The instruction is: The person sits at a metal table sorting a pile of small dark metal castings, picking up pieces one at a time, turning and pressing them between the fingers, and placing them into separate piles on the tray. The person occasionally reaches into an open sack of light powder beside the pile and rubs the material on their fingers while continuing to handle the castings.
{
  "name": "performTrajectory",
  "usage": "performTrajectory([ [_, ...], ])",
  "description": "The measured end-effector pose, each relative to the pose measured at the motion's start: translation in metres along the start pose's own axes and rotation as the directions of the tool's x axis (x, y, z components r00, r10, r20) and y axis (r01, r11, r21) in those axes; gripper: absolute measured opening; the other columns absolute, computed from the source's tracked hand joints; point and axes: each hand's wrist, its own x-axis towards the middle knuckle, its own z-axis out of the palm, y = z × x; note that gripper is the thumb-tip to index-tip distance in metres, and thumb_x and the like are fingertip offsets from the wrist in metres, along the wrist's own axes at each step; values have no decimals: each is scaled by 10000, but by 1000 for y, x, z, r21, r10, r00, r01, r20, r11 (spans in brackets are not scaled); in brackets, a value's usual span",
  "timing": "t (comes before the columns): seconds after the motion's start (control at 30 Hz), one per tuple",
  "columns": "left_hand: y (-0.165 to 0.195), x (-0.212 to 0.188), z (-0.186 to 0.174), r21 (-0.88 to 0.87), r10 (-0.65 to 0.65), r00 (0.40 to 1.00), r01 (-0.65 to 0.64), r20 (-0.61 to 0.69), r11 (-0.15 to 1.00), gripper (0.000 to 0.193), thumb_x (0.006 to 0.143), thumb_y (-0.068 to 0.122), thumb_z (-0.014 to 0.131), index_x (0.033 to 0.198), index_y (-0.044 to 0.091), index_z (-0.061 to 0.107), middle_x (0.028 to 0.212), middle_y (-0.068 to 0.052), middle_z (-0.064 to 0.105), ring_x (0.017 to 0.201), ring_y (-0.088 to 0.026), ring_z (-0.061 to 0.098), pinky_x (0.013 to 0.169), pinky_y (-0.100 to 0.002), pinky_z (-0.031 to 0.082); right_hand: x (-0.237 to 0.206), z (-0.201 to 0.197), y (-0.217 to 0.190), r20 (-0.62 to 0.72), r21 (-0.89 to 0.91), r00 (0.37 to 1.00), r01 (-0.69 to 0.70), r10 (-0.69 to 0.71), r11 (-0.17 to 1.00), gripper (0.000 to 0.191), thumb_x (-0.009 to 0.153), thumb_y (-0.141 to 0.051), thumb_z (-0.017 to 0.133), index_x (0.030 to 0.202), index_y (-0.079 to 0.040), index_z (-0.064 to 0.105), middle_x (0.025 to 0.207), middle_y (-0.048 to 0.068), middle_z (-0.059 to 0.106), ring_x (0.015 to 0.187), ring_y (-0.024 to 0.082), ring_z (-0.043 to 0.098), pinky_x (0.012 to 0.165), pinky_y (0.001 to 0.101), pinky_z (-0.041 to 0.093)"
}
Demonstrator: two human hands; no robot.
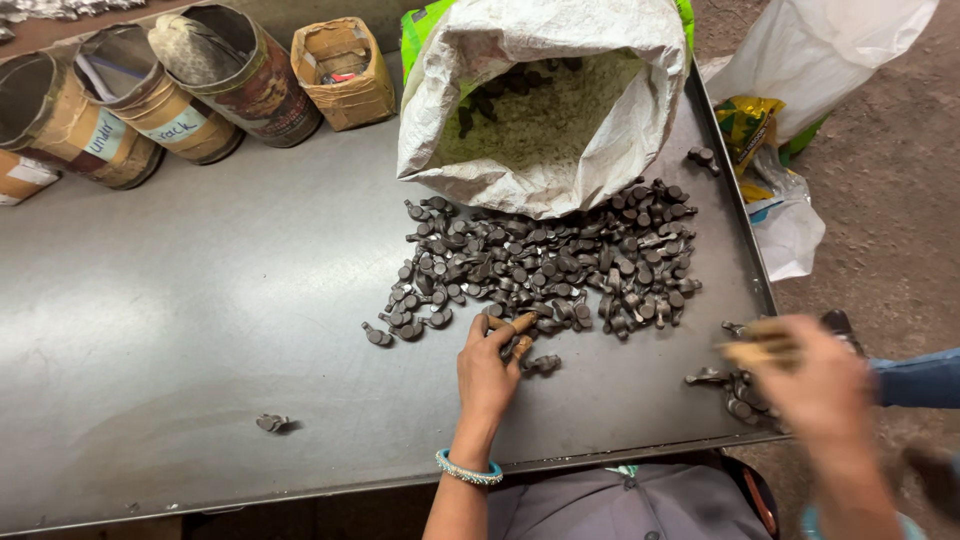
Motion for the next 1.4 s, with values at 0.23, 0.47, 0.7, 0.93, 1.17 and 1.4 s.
performTrajectory([
  [0.23, -22, 1, 2, 16, 60, 997, -59, -47, 998, 220, 755, 29, 778, 972, 28, 740, 1009, -118, 685, 900, -371, 673, 760, -441, 529, -34, 128, -94, 230, 160, 558, 787, -798, 596, 571, 718, -114, 812, 1267, -114, 655, 1099, 77, 695, 1075, 312, 629, 929, 408, 510],
  [0.47, -37, -14, 2, -217, -24, 998, 36, 58, 975, 259, 794, 62, 792, 1045, 18, 749, 938, -118, 758, 824, -261, 716, 741, -343, 549, -18, 150, -69, 155, 150, 564, 798, -811, 584, 491, 705, -106, 817, 1164, -80, 644, 1046, 106, 701, 1007, 332, 650, 874, 429, 518],
  [0.7, -23, -38, 17, -592, -121, 975, 210, 186, 778, 210, 865, 112, 813, 1049, 13, 798, 852, 18, 772, 743, -33, 635, 651, -211, 527, -18, 136, -43, 43, 247, 568, 791, -822, 560, 465, 727, -132, 850, 1112, -44, 604, 1008, 136, 693, 912, 355, 682, 784, 423, 559],
  [0.93, -25, -41, 26, -729, -236, 882, 470, 408, 497, 134, 865, 90, 785, 950, -7, 751, 693, -24, 693, 532, -64, 585, 454, -221, 410, -29, 127, -41, 67, 490, 724, 576, -687, 655, 401, 756, 5, 807, 1132, -40, 673, 1058, 86, 762, 935, 196, 771, 843, 313, 605],
  [1.17, -29, -43, 35, -762, -279, 824, 564, 494, 317, 179, 863, 137, 775, 974, 0, 745, 756, -38, 738, 580, -83, 646, 496, -233, 484, -22, 128, -27, 239, 702, 771, 283, -591, 653, 329, 833, 42, 737, 1159, 21, 695, 1084, 69, 781, 976, 157, 744, 855, 305, 620],
  [1.4, -25, -54, 45, -602, -206, 735, 656, 646, 456, 321, 915, 285, 782, 906, -33, 740, 705, -50, 721, 538, -112, 596, 444, -252, 403, -16, 106, -21, 493, 793, 763, -197, -419, 576, 215, 910, -50, 675, 1107, 24, 722, 882, 99, 753, 699, 143, 703, 508, 298, 586],
])
